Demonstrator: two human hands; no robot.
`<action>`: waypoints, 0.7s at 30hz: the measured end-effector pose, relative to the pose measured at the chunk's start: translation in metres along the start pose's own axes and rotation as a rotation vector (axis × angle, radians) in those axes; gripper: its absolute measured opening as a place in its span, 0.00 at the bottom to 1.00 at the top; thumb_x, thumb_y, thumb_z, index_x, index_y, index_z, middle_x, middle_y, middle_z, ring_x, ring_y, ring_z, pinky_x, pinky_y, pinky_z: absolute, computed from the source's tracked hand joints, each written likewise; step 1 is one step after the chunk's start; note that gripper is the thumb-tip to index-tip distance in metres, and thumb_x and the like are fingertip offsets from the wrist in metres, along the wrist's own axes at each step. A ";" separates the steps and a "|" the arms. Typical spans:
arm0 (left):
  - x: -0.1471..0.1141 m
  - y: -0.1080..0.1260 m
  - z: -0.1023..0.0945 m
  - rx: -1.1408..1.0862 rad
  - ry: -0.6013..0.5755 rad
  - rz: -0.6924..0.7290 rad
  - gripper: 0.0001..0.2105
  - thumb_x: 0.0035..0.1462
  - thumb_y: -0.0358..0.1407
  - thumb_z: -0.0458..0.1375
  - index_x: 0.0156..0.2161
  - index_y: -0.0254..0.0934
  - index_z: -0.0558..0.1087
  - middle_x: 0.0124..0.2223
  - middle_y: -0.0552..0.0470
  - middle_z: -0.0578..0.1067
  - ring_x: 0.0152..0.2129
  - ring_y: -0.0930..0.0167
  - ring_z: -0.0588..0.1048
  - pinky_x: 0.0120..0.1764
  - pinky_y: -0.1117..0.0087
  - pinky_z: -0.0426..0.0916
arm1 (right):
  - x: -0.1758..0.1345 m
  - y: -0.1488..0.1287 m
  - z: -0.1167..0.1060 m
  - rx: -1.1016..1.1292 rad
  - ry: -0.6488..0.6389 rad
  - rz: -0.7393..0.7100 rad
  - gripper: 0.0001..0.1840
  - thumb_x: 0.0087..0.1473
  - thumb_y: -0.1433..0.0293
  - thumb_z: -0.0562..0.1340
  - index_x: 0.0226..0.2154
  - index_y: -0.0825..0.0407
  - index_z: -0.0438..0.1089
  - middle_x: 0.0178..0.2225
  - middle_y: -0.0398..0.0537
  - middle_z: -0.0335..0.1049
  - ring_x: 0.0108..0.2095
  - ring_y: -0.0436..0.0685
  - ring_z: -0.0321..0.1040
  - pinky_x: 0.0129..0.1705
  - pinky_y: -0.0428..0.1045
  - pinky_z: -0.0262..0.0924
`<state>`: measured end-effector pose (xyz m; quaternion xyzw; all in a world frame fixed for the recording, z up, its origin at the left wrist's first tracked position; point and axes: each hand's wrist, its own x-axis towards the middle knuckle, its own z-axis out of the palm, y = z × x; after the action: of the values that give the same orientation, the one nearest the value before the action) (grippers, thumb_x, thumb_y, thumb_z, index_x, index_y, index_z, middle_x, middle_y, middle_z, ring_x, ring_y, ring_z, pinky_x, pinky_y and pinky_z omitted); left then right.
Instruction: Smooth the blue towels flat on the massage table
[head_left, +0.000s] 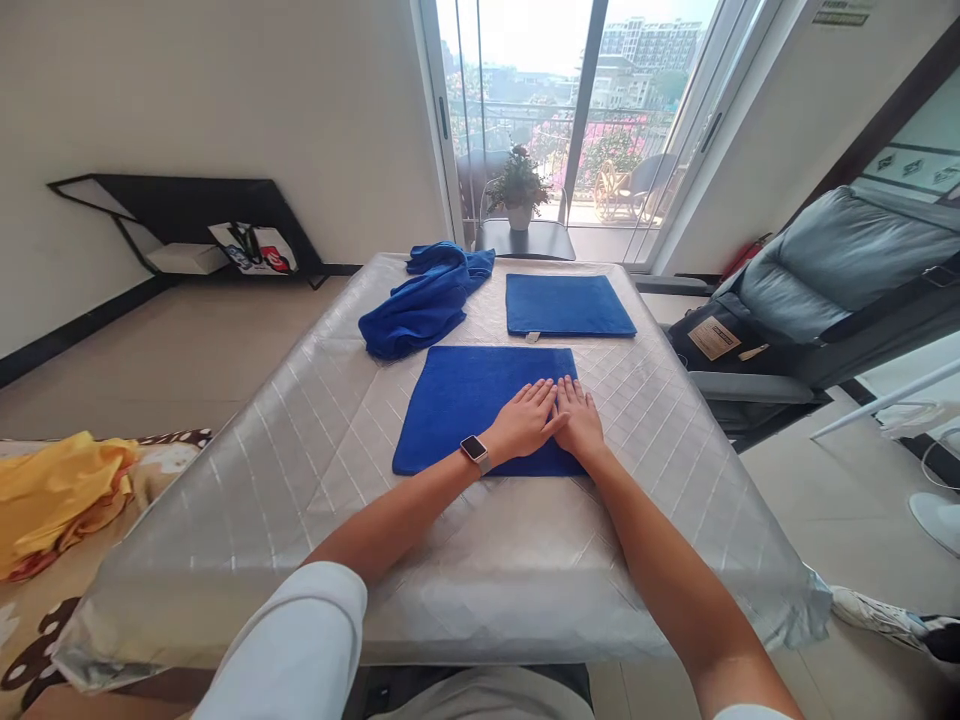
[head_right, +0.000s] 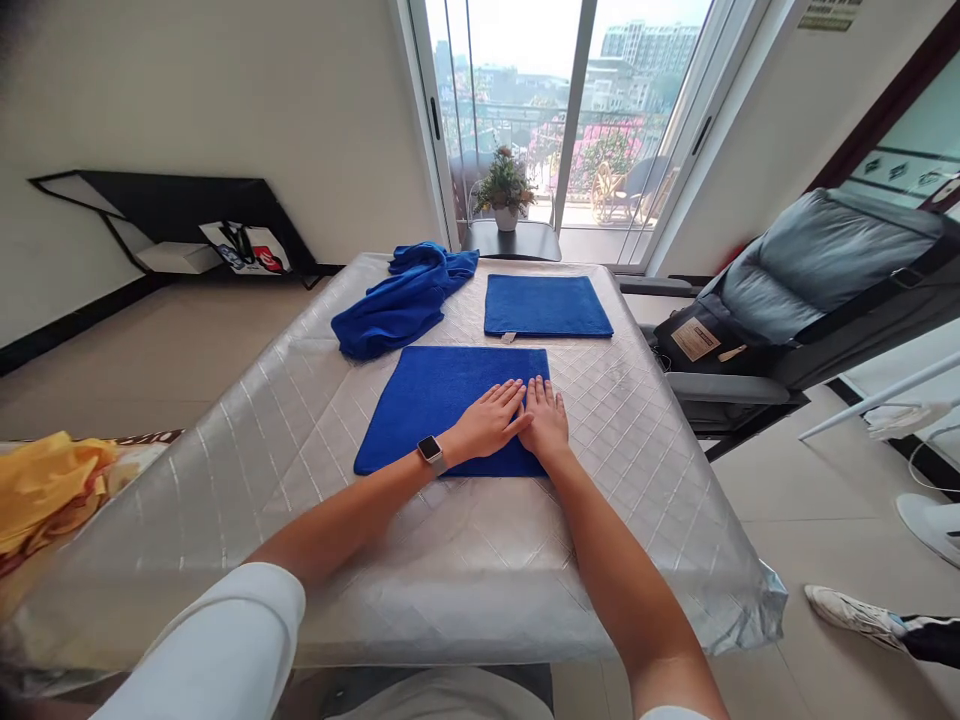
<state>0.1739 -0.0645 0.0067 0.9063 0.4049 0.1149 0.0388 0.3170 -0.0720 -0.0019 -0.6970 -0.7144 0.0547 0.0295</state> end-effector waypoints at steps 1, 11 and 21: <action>0.009 -0.001 0.007 -0.003 -0.007 -0.044 0.34 0.73 0.50 0.33 0.71 0.26 0.55 0.73 0.38 0.56 0.71 0.63 0.52 0.71 0.59 0.47 | 0.000 0.000 0.000 0.000 0.003 0.002 0.35 0.71 0.61 0.41 0.73 0.60 0.44 0.75 0.54 0.38 0.75 0.61 0.34 0.73 0.58 0.35; -0.036 -0.065 0.001 0.050 -0.071 -0.250 0.41 0.70 0.58 0.28 0.73 0.26 0.51 0.75 0.39 0.51 0.72 0.63 0.47 0.72 0.58 0.42 | 0.004 -0.001 0.003 0.034 0.010 0.029 0.36 0.72 0.59 0.40 0.73 0.63 0.43 0.75 0.55 0.38 0.74 0.62 0.35 0.73 0.59 0.34; -0.096 -0.139 -0.008 0.086 -0.011 -0.521 0.41 0.70 0.56 0.30 0.72 0.21 0.50 0.74 0.32 0.50 0.72 0.56 0.50 0.70 0.52 0.48 | 0.006 0.000 0.004 -0.010 -0.003 0.037 0.36 0.72 0.60 0.39 0.73 0.62 0.44 0.75 0.54 0.38 0.75 0.61 0.35 0.73 0.59 0.34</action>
<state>0.0086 -0.0431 -0.0249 0.7728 0.6290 0.0786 0.0309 0.3165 -0.0657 -0.0063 -0.7100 -0.7018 0.0528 0.0240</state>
